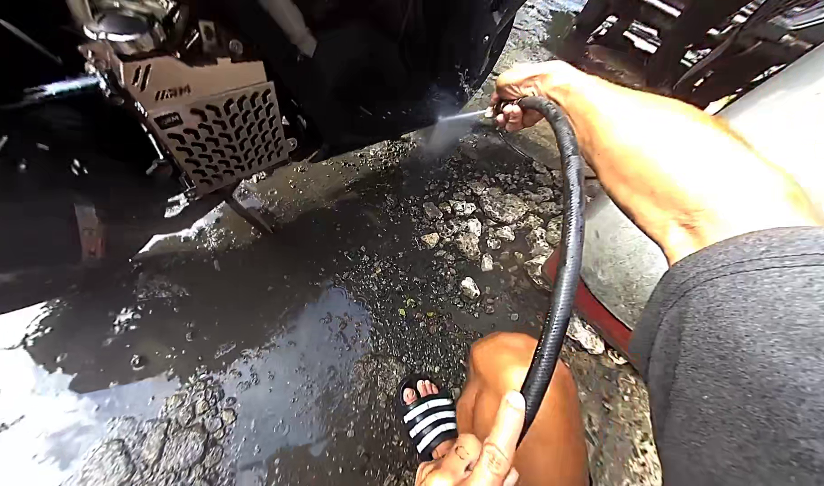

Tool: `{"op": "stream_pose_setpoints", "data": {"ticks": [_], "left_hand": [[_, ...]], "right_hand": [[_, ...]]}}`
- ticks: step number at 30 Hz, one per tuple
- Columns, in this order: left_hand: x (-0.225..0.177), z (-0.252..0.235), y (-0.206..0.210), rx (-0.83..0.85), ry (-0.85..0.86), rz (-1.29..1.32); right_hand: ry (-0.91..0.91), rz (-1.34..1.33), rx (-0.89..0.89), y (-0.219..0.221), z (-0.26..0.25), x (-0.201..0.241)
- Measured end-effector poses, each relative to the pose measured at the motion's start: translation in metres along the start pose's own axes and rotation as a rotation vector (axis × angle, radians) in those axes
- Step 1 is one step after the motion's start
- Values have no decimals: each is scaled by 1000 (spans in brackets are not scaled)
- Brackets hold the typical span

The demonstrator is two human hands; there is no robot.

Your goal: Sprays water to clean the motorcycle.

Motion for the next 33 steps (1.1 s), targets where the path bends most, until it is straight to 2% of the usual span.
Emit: {"op": "stream_pose_setpoints", "data": {"ticks": [5,11,16,22,26,29,33], "left_hand": [[-7,-47,34,-49,49,-136],[-9,-95,90,-45,45,-63],[1,-117,101,-77,62,-44],[-5,-126,107,-102,59,4],[-6,-125,95,-115,49,6],[-6,-121,97,-101,49,24],[-4,-117,94,-111,60,27]], "right_hand": [[17,-33,3,-23,-52,-7],[7,-53,95,-38,-127,10],[-26,-60,150,-34,-142,23],[-70,-29,244,-14,-153,40],[-27,-39,194,-3,-153,42],[-29,-33,226,0,-149,37],[5,-77,149,-2,-153,25]]}}
Point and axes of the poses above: each hand's wrist, its own z-axis away from the middle knuckle, its own y-axis out of the palm, x = y × z, the point moved 1 cm from there along -z, towards the middle knuckle, and after that the axes turned 10 degrees about -x, right-handed, at the moved point
